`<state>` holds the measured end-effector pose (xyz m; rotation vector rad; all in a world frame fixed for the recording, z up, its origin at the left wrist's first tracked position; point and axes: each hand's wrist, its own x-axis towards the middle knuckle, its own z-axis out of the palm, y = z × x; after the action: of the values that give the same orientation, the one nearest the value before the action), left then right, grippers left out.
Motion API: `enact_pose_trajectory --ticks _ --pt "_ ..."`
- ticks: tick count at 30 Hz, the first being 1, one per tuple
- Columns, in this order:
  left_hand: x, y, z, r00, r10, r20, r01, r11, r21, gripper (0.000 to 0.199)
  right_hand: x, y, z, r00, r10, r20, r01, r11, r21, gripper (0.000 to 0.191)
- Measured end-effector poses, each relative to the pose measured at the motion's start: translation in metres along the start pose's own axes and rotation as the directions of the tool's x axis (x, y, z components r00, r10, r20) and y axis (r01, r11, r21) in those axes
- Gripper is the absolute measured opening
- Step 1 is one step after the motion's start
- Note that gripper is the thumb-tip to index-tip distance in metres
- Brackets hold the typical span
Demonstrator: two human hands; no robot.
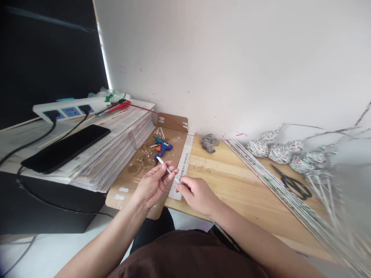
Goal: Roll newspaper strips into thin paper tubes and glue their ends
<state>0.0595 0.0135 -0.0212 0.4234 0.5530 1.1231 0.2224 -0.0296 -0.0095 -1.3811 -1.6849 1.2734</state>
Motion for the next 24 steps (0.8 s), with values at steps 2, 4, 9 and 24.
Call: enact_pose_trajectory --ticks 2,4,9,24 --pt "0.0 0.002 -0.001 1.0 0.003 -0.007 -0.003 1.0 -0.003 0.013 0.001 0.001 0.003 1.0 0.001 -0.013 -0.001 1.0 -0.014 0.037" --pt "0.0 0.003 -0.003 1.0 0.004 -0.003 -0.004 1.0 -0.004 0.014 0.003 0.001 0.004 0.99 0.079 0.113 -0.094 0.987 0.133 0.044" --pt "0.001 0.005 -0.007 1.0 0.028 -0.013 -0.028 0.999 -0.015 0.013 0.006 -0.002 0.005 0.999 0.02 0.048 -0.022 0.999 0.04 0.037" --pt "-0.003 0.01 -0.017 0.997 0.067 -0.028 -0.067 0.997 0.032 0.016 0.029 -0.013 -0.001 0.998 -0.044 -0.035 0.041 0.996 -0.078 0.033"
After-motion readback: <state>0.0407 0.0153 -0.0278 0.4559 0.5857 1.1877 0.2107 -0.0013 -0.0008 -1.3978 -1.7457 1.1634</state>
